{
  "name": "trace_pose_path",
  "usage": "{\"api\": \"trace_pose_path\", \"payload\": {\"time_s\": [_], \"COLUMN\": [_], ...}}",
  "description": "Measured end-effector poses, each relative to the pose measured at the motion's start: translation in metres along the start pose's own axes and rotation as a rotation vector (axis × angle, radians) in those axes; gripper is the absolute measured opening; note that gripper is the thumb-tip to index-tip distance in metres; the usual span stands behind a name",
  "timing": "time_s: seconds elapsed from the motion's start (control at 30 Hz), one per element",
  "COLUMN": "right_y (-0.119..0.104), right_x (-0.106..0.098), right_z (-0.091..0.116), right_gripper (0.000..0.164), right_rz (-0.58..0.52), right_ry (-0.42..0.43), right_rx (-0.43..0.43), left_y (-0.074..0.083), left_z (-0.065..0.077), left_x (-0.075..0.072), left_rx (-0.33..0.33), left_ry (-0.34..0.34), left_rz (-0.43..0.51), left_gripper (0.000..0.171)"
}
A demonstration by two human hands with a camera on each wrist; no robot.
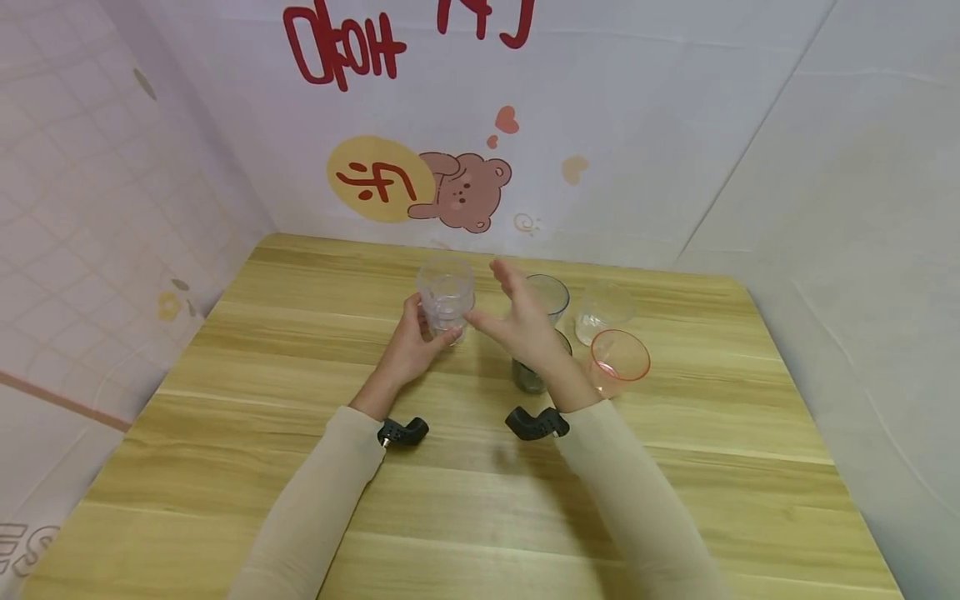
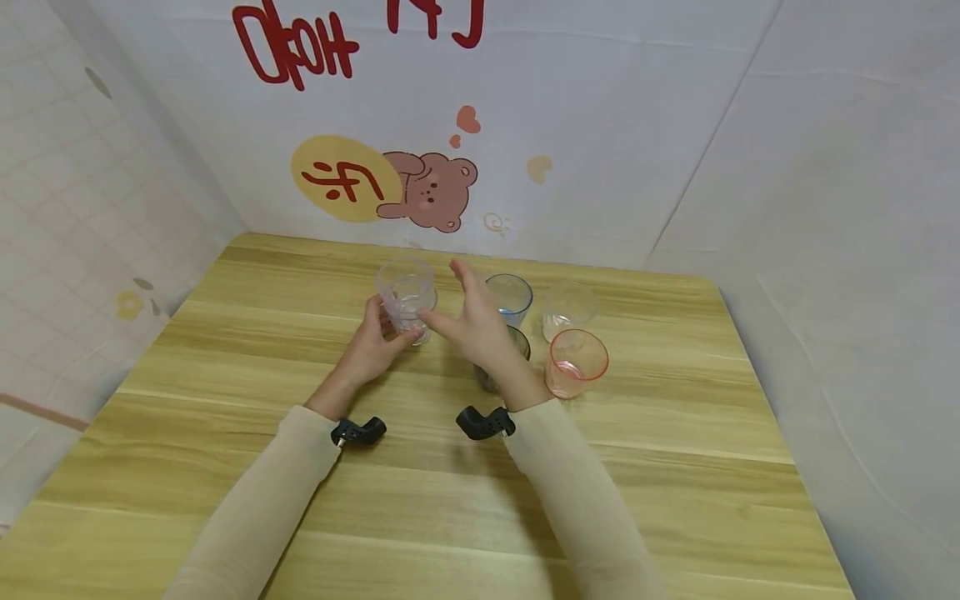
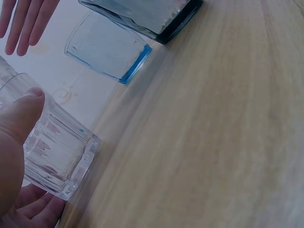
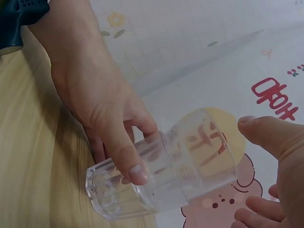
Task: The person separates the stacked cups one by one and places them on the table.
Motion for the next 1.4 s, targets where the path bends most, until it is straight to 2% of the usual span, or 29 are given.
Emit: {"api": "trace_pose_path", "payload": {"time_s": [0.13, 0.37, 0.6, 0.77, 0.9, 1.03, 1.27, 1.4], "right_y": [-0.003, -0.004, -0.006, -0.01, -0.01, -0.01, -0.006, -0.008], "right_x": [0.007, 0.022, 0.039, 0.048, 0.052, 0.054, 0.055, 0.054], "right_z": [-0.006, -0.016, -0.026, -0.03, -0.031, -0.031, -0.03, -0.029], "right_gripper": [0.091, 0.094, 0.092, 0.097, 0.1, 0.096, 0.091, 0.089], "right_rz": [0.024, 0.011, 0.044, 0.011, 0.002, -0.006, -0.108, -0.095], "right_ry": [-0.001, -0.028, 0.021, 0.024, 0.048, 0.078, 0.103, 0.106], "right_rx": [0.0, 0.067, 0.097, 0.127, 0.141, 0.16, 0.172, 0.175], "left_y": [0.001, -0.002, -0.002, -0.003, -0.003, -0.002, -0.001, -0.002], "left_z": [0.0, -0.002, -0.002, -0.001, 0.0, -0.001, -0.001, -0.001], "left_x": [0.0, 0.001, 0.0, -0.001, -0.002, -0.002, -0.002, -0.002], "left_rx": [-0.002, 0.005, 0.019, 0.012, 0.014, 0.02, 0.014, 0.01], "left_ry": [-0.006, -0.002, -0.004, -0.011, -0.016, -0.019, -0.022, -0.019], "left_rz": [-0.005, -0.015, -0.009, 0.004, 0.005, 0.01, 0.009, 0.009], "left_gripper": [0.092, 0.091, 0.089, 0.089, 0.088, 0.087, 0.088, 0.088]}}
Point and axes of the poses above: each hand's wrist, its own z-axis away from the middle knuckle, its own x-axis out of the palm, y = z × x, the point moved 1 cm from there along -z, towards the middle knuckle, and after that the axes turned 7 degrees about x, right-handed, at the moved point
